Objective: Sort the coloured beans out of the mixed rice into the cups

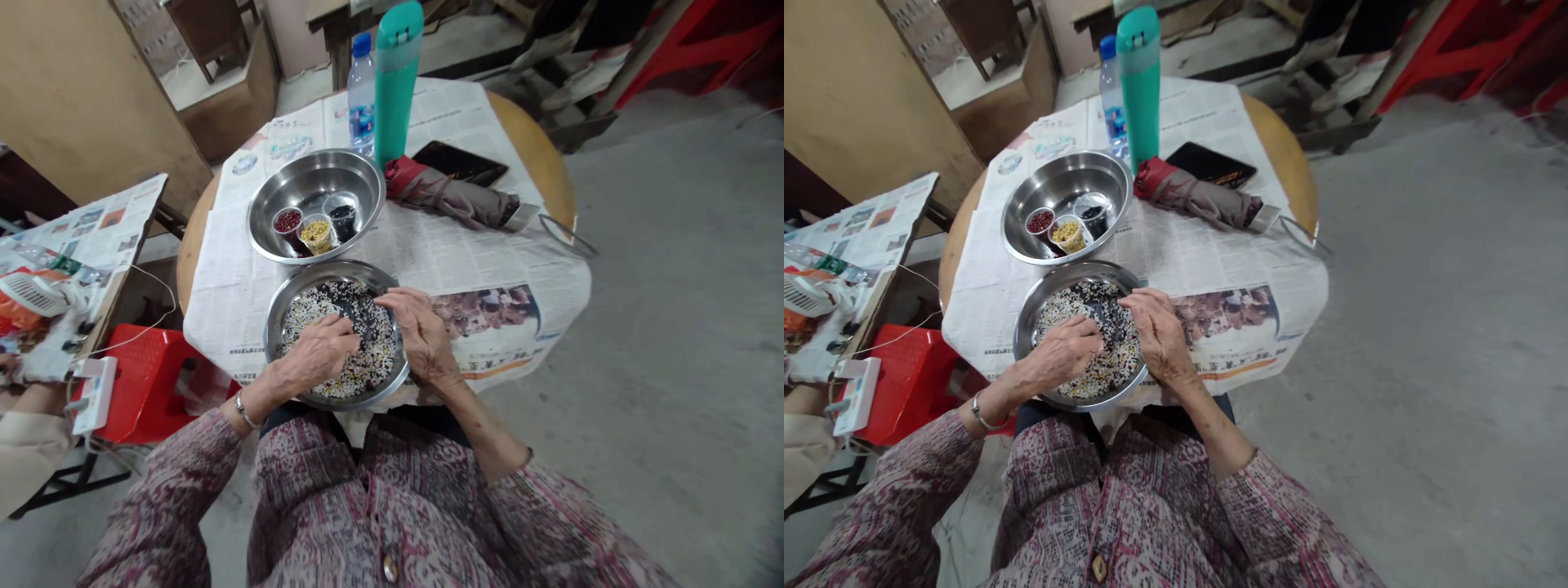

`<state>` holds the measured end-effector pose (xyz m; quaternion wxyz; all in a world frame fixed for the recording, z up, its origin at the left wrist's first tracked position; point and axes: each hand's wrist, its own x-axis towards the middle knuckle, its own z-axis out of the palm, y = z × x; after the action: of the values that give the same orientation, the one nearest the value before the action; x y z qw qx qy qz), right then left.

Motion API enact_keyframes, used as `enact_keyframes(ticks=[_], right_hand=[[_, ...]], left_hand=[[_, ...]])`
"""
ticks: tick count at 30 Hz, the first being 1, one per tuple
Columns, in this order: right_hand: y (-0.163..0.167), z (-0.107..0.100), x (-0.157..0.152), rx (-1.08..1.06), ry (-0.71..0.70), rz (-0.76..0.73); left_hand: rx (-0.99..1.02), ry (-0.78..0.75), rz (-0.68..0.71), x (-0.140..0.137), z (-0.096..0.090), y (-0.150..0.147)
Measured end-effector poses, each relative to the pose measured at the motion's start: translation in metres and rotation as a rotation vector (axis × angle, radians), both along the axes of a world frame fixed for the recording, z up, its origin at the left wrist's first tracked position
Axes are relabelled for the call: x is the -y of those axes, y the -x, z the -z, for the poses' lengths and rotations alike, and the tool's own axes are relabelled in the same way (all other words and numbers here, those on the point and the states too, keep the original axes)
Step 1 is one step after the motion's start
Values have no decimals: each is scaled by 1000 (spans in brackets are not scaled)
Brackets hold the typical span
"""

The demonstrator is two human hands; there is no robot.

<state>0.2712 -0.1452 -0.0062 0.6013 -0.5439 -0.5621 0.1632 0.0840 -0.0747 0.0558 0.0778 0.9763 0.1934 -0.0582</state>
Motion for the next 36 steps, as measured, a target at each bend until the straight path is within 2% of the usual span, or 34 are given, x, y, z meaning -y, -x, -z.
enact_keyframes(ticks=[5,9,17,20,22,27,31,36], right_hand=[[1,-1,1,-9,13,2],[2,-1,1,-4,16,6],[1,0,1,21,23,13],[1,0,1,15,23,15],[1,0,0,12,19,16],[1,0,0,4,30,15],[2,-2,1,-6,42,11],[2,-2,1,-15,44,17]], left_hand=[[10,-42,-165,-8,-11,38],[103,-59,-246,0,-12,41],[51,77,-41,12,-6,-5],[11,128,53,10,-2,-10],[-27,128,59,7,0,-8],[-27,-6,-95,-10,-6,8],[59,-39,-220,-23,-9,26],[134,-66,-370,-19,-8,44]])
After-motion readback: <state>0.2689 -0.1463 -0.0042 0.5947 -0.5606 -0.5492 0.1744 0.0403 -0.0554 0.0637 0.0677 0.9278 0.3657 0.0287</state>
